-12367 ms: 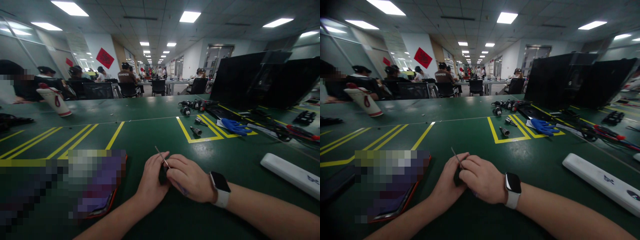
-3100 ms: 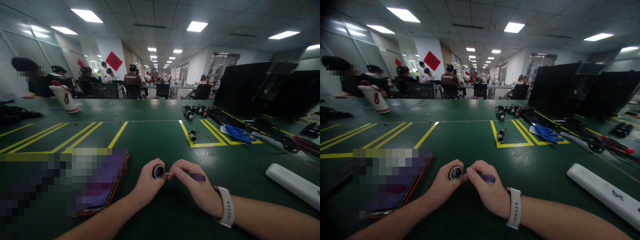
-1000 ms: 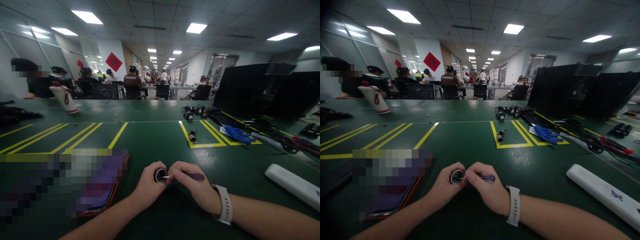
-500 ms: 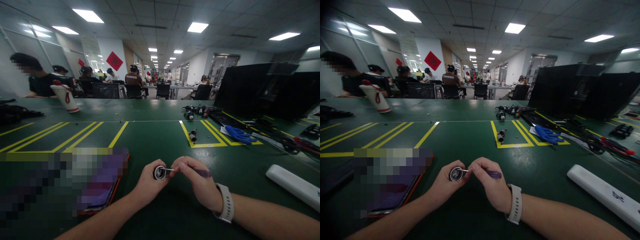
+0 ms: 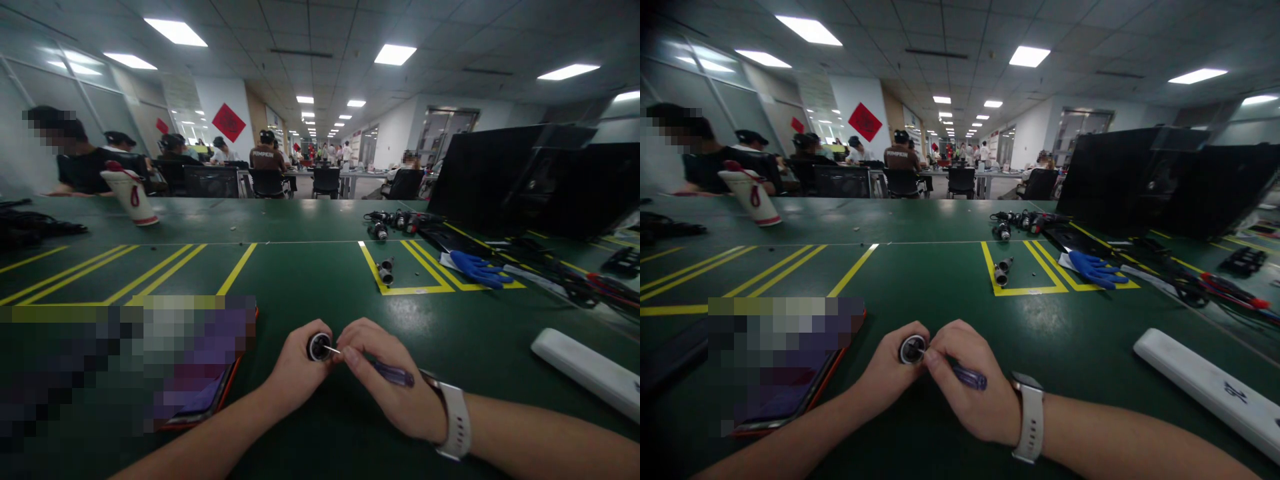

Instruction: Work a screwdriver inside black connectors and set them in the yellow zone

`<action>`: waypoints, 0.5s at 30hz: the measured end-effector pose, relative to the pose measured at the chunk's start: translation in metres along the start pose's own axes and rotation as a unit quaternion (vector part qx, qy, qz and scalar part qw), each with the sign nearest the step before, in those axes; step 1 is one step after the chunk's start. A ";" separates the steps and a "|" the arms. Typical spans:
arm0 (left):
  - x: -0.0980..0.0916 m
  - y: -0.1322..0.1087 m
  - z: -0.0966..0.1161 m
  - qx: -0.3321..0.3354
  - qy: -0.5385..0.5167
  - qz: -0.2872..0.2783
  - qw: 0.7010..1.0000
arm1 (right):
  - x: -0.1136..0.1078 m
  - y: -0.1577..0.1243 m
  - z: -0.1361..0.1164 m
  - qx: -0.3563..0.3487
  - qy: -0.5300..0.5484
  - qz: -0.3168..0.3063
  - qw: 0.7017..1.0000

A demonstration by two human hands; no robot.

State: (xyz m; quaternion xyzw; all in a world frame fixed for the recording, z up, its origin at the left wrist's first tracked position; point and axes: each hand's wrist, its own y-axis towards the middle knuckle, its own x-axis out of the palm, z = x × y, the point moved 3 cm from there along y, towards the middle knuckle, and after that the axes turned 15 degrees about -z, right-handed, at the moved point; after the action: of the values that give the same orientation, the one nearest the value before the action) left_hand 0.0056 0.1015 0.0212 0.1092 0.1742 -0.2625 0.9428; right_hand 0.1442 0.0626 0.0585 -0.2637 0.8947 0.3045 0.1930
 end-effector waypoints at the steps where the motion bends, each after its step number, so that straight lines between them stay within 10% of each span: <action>1: 0.000 0.000 0.000 0.002 0.001 -0.002 1.000 | 0.000 0.000 0.000 0.003 0.005 0.005 1.000; 15: 0.002 -0.003 0.000 -0.012 -0.052 -0.007 0.999 | -0.002 0.000 0.015 0.084 0.139 0.021 0.987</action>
State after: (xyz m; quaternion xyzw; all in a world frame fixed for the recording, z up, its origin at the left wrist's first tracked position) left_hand 0.0059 0.0984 0.0205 0.0823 0.1289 -0.2723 0.9500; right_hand 0.1486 0.0734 0.0483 -0.2678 0.9404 0.1928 0.0820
